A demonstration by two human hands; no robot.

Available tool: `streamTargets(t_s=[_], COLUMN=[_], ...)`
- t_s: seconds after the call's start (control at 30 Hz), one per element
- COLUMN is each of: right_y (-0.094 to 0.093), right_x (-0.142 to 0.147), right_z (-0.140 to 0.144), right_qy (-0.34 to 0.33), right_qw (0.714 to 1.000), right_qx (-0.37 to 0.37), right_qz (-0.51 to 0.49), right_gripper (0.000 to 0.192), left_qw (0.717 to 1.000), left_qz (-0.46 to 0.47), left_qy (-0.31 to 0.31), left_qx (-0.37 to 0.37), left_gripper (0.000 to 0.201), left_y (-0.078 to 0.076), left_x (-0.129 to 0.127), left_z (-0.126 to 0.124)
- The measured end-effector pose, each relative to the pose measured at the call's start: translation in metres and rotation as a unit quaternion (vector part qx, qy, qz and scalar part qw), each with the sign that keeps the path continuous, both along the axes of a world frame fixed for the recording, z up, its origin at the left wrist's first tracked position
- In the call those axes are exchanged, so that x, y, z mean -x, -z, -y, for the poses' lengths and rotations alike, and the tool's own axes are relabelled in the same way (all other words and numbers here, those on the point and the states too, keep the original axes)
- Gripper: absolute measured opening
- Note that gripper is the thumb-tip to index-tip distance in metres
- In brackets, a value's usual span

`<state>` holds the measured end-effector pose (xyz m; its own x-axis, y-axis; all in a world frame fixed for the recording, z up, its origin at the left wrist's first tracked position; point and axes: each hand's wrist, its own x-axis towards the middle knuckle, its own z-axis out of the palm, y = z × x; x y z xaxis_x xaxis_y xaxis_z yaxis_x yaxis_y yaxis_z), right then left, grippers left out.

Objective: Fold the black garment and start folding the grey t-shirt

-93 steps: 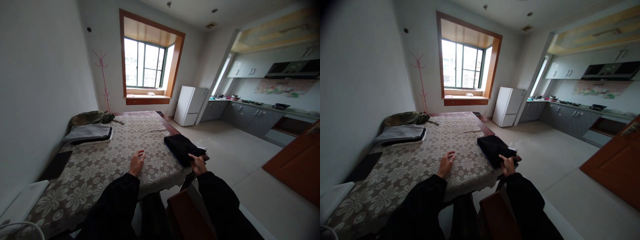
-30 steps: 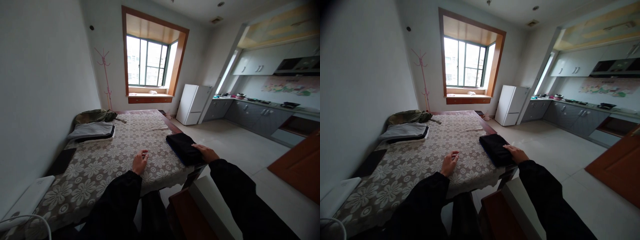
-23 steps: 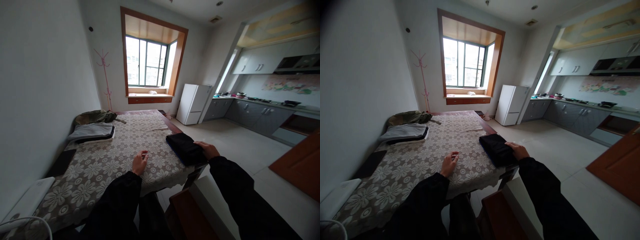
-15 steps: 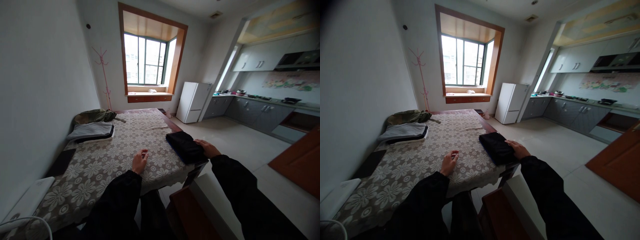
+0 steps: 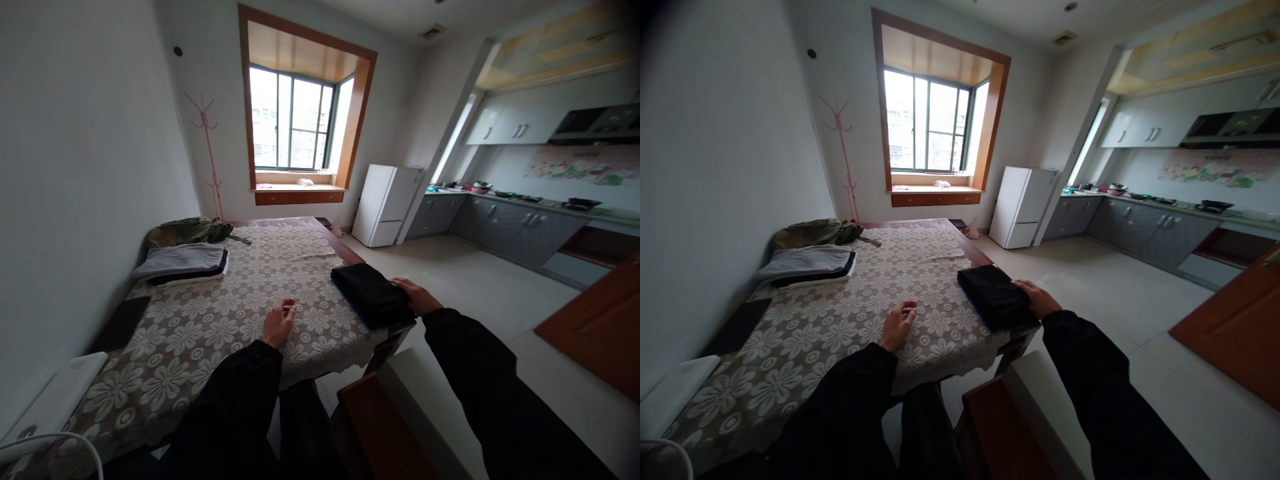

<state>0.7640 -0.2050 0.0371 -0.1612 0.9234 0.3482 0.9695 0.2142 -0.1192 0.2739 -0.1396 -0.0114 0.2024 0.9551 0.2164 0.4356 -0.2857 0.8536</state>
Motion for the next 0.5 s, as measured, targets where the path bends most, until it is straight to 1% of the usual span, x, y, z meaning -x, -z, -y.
streamTargets(t_s=[0.1,0.2,0.37,0.5], right_y=[0.013,0.020,0.015,0.009], right_x=[-0.009,-0.014,-0.012,-0.008], right_z=[0.005,0.008,0.005,0.002], right_qy=[-0.010,-0.011,-0.025,-0.012], right_qw=[0.998,0.995,0.992,0.985], right_qx=[0.045,0.056,0.042,0.054], right_qz=[-0.051,-0.077,-0.120,-0.166], right_gripper=[0.089,0.089,0.081,0.073], left_qw=[1.000,1.000,1.000,1.000], left_qz=[0.000,0.000,0.002,0.001], left_qy=[0.001,0.001,0.002,0.003], left_qx=[-0.001,-0.002,-0.003,-0.004], left_gripper=[0.020,0.021,0.021,0.021], left_y=[0.000,0.000,0.000,0.000], left_x=[0.000,0.000,0.000,0.000], left_z=[0.000,0.000,0.000,0.000])
